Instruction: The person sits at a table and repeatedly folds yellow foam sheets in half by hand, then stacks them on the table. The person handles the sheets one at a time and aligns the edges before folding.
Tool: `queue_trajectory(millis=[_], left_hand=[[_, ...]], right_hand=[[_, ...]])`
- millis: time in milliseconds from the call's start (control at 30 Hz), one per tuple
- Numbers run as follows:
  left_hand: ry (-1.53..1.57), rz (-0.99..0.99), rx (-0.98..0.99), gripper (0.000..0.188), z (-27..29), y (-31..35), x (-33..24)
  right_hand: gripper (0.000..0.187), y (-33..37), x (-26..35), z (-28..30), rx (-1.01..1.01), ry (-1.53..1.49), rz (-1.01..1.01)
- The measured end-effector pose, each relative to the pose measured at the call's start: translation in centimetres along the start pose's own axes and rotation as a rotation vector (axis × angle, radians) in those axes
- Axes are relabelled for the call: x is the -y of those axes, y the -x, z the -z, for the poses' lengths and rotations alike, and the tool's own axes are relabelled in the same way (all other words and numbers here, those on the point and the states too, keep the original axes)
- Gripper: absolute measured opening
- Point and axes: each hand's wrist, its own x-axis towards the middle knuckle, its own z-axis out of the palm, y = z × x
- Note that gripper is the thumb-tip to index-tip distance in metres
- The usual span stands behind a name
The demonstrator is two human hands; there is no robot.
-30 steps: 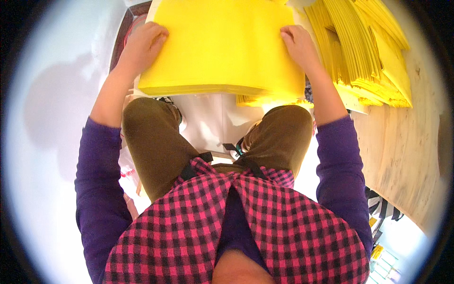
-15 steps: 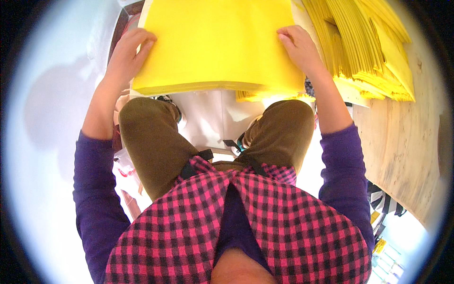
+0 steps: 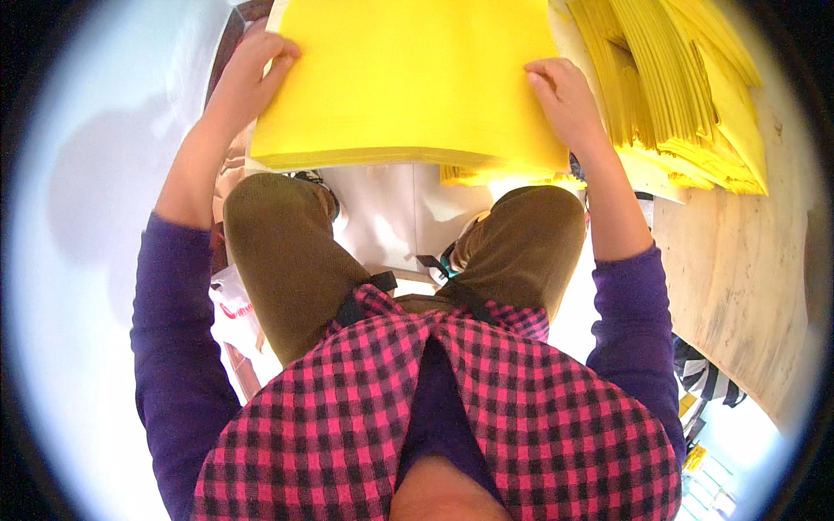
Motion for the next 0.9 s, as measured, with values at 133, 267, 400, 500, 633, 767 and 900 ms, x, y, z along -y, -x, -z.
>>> queue_trajectory(millis=[133,267,400,500,633,767,900], left_hand=[[-0.047,0.063,0.023,0.014,-0.9,-3.5,2.4],[-0.011,0.053,-0.022,0.014,0.0,-3.4,2.5],[0.013,-0.024,-0.045,0.013,0.6,-0.5,1.0],[-0.008,-0.024,-0.008,0.015,0.0,-0.4,1.0],[0.011,0.081,-0.008,0.016,-0.1,-2.6,2.4],[-0.139,0.059,-0.019,0.016,1.1,-1.7,1.3],[-0.093,0.014,-0.051,0.015,2.2,1.1,-1.4]], right_hand=[[0.028,-4.0,-0.9,-1.2,-0.045,0.014,-0.050],[0.027,-4.4,-1.7,-1.0,-0.080,0.011,-0.074],[0.030,-1.3,-0.8,-0.1,-0.021,0.005,0.002],[0.031,-0.9,-0.3,-0.3,-0.011,0.045,0.018],[0.031,-5.0,-1.7,-1.0,-0.021,0.040,-0.065],[0.031,-5.4,-3.1,-0.9,-0.055,0.005,-0.121],[0.030,-2.5,-2.4,0.3,-0.056,-0.001,0.020]])
